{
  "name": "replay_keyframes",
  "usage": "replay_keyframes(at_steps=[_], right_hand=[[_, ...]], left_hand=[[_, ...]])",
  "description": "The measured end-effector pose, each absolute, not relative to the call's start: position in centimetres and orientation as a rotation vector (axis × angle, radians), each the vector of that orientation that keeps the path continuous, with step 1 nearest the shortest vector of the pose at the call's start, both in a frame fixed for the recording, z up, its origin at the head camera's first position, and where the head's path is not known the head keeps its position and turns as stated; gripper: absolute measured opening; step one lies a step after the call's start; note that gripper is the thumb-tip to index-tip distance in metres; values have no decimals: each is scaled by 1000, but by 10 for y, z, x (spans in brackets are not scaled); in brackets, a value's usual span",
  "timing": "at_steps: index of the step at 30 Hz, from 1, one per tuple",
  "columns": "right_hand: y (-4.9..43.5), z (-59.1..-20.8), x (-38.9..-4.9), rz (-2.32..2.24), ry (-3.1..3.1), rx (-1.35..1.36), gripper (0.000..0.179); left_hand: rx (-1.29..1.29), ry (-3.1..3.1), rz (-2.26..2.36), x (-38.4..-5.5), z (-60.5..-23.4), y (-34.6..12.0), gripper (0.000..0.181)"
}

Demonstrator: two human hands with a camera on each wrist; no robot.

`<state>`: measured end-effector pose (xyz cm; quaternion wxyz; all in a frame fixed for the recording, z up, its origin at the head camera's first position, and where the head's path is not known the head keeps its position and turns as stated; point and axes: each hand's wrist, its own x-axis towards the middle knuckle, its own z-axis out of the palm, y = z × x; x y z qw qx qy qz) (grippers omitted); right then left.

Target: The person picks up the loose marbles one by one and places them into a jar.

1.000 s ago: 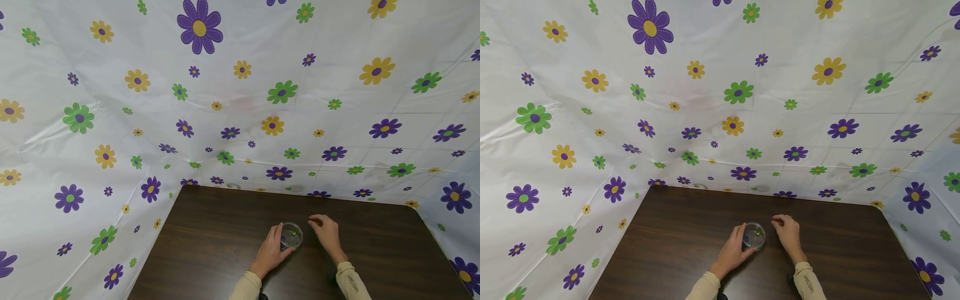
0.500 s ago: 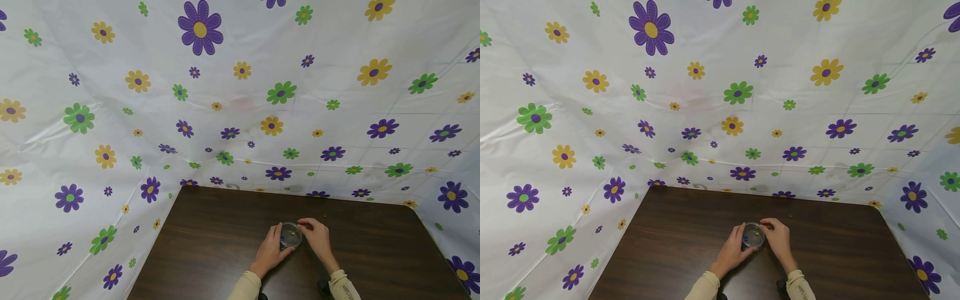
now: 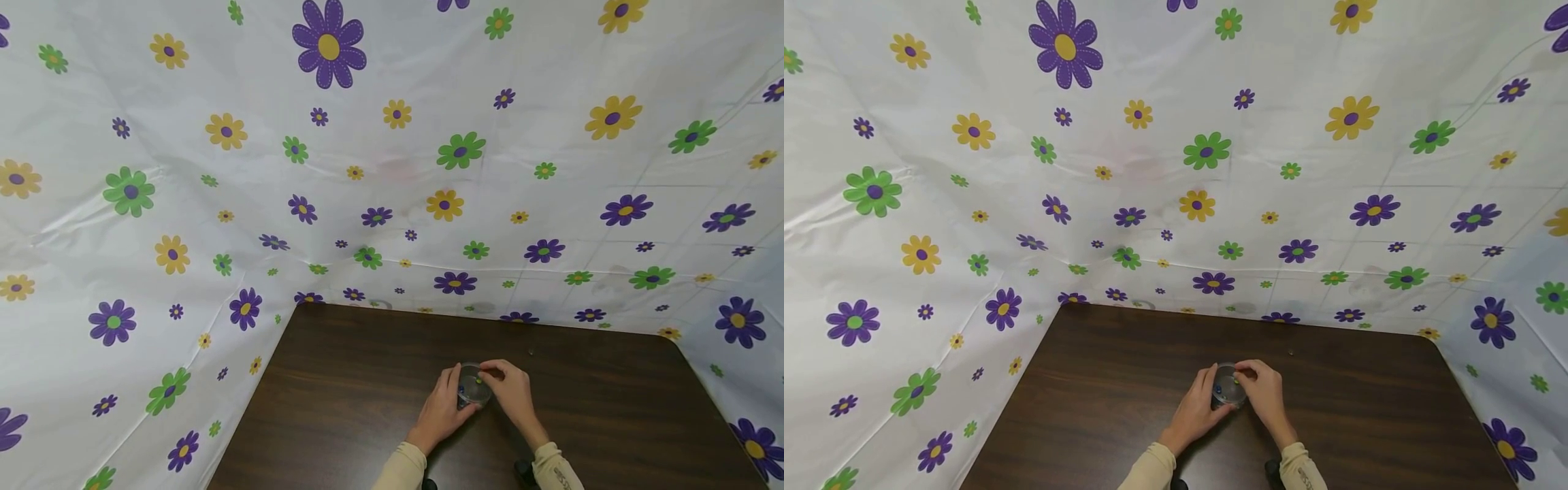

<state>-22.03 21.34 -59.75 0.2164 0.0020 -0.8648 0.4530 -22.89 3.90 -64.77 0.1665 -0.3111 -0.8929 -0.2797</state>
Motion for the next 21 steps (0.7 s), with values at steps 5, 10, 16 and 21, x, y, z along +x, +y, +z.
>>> replay_keyframes(at_steps=[5, 10, 16, 21], right_hand=[[212, -597, -221, 1257, -2389, 13, 16], [212, -597, -221, 1266, -2391, 14, 17], [211, -598, -221, 1246, -2410, 53, 18], [211, -598, -221, 1198, -2428, 99, 19]], left_hand=[[-884, -2538, -795, -230, -648, 39, 85], [-880, -2542, -795, -230, -648, 39, 84], [-875, -2554, -812, -229, -646, 39, 84], [-878, -2573, -833, -229, -647, 39, 84]])
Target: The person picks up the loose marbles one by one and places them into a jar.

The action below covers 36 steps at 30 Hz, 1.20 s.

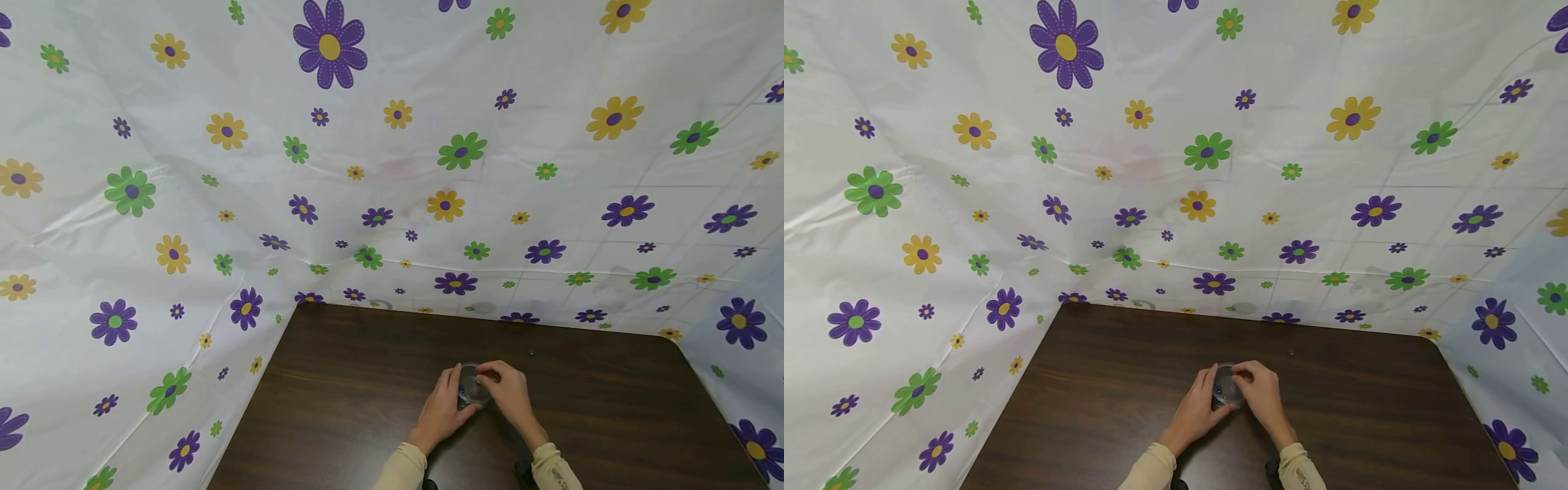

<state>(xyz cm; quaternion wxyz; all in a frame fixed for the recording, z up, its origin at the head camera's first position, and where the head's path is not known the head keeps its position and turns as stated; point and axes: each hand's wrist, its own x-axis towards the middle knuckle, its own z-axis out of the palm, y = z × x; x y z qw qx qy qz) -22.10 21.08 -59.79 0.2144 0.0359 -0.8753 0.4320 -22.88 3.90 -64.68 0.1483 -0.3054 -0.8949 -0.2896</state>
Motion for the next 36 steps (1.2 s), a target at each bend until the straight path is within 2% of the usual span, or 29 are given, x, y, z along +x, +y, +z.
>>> replay_keyframes(at_steps=[36], right_hand=[[210, -597, -221, 1147, -2485, 133, 16]], left_hand=[[-875, -2597, -811, -227, -643, 39, 85]])
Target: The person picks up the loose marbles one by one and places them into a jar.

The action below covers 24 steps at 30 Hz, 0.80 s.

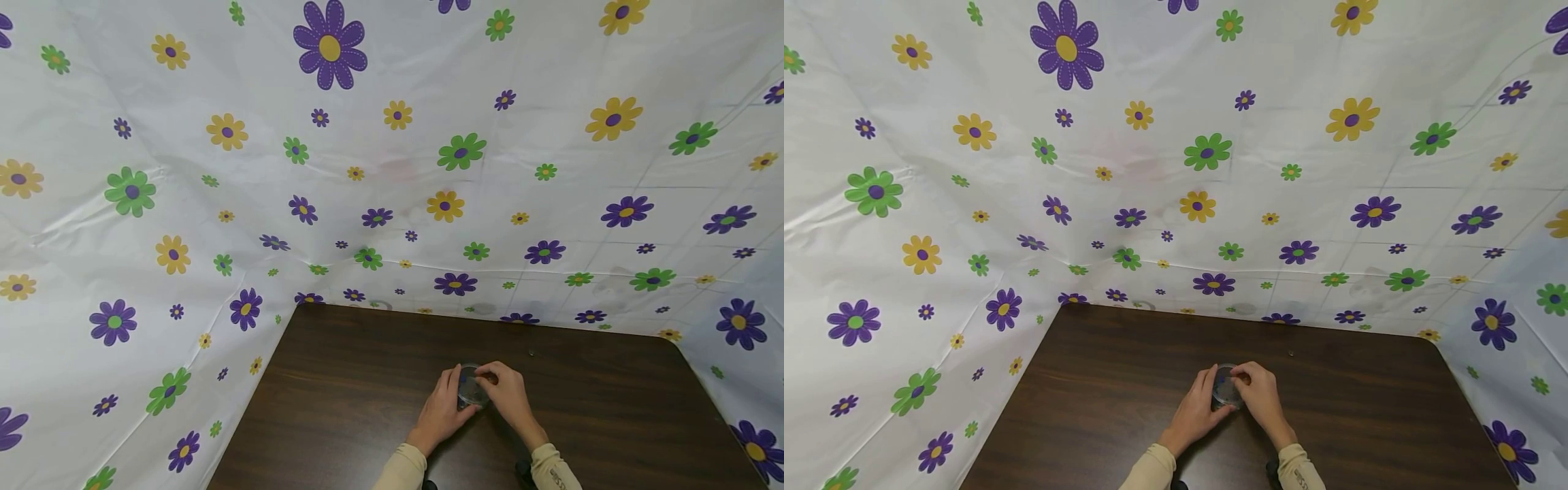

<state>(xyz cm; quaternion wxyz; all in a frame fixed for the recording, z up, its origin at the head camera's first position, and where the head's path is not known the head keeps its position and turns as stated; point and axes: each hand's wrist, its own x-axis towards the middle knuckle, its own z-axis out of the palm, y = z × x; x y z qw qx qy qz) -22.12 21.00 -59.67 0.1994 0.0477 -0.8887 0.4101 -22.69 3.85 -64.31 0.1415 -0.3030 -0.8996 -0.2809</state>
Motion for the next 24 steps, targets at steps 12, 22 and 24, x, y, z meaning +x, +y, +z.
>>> replay_keyframes(at_steps=[12, 22, 24], right_hand=[[216, -598, -222, 1143, -2430, 91, 15], [242, -597, -226, 1043, -2377, 40, 14], [248, -597, -227, 1022, -2387, 23, 14]], left_hand=[[-871, -2591, -853, -227, -643, 39, 84], [-874, -2588, -853, -228, -645, 39, 85], [-876, -2588, -849, -228, -645, 39, 85]])
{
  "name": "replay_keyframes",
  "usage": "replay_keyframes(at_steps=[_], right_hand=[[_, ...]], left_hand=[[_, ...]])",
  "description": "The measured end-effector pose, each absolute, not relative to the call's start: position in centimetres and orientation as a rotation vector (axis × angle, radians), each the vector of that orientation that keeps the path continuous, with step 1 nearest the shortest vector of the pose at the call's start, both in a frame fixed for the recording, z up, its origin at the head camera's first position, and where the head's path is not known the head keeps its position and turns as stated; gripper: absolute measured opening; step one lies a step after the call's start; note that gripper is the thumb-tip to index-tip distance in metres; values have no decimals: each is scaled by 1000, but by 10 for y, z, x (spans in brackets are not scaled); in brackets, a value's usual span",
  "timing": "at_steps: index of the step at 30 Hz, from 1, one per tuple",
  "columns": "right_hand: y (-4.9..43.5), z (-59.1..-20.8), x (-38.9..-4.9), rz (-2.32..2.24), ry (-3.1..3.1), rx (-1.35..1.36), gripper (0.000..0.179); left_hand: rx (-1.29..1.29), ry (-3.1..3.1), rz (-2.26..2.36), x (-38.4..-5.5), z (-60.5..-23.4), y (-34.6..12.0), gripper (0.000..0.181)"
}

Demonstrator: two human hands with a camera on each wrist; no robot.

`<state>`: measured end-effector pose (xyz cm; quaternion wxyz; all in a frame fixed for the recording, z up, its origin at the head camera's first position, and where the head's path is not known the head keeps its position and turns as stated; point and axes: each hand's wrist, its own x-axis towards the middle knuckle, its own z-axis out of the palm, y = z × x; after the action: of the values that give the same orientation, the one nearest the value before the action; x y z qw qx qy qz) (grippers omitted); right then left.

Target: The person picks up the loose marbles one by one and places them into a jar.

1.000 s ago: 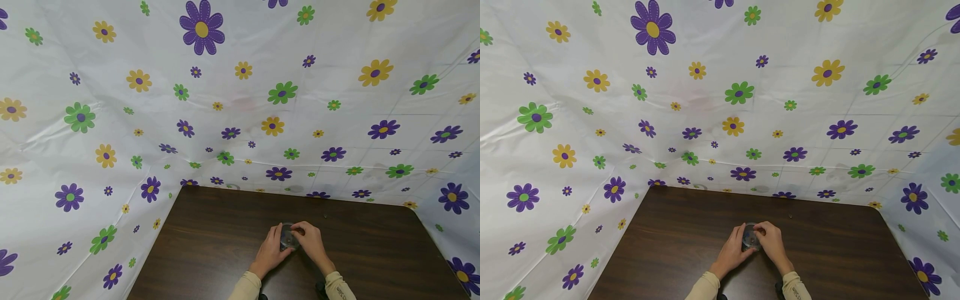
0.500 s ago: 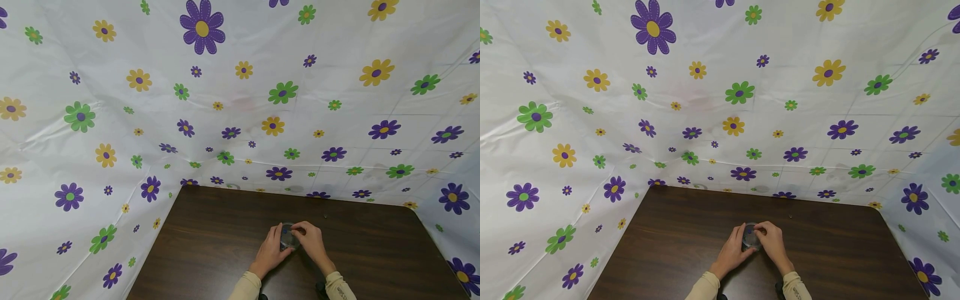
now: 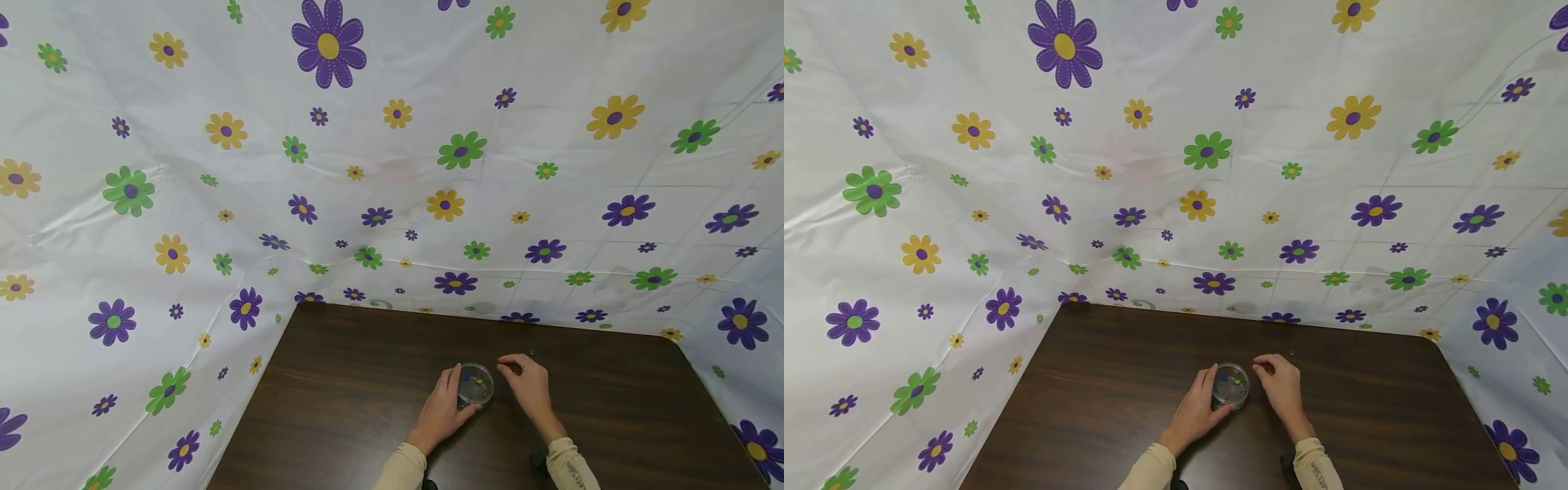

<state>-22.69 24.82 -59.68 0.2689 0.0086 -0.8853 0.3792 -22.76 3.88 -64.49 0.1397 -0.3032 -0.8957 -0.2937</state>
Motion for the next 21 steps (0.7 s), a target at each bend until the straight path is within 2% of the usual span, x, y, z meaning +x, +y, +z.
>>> replay_keyframes(at_steps=[21], right_hand=[[292, -606, -242, 915, -2483, -136, 12]], left_hand=[[-865, -2582, -816, -228, -646, 39, 86]])
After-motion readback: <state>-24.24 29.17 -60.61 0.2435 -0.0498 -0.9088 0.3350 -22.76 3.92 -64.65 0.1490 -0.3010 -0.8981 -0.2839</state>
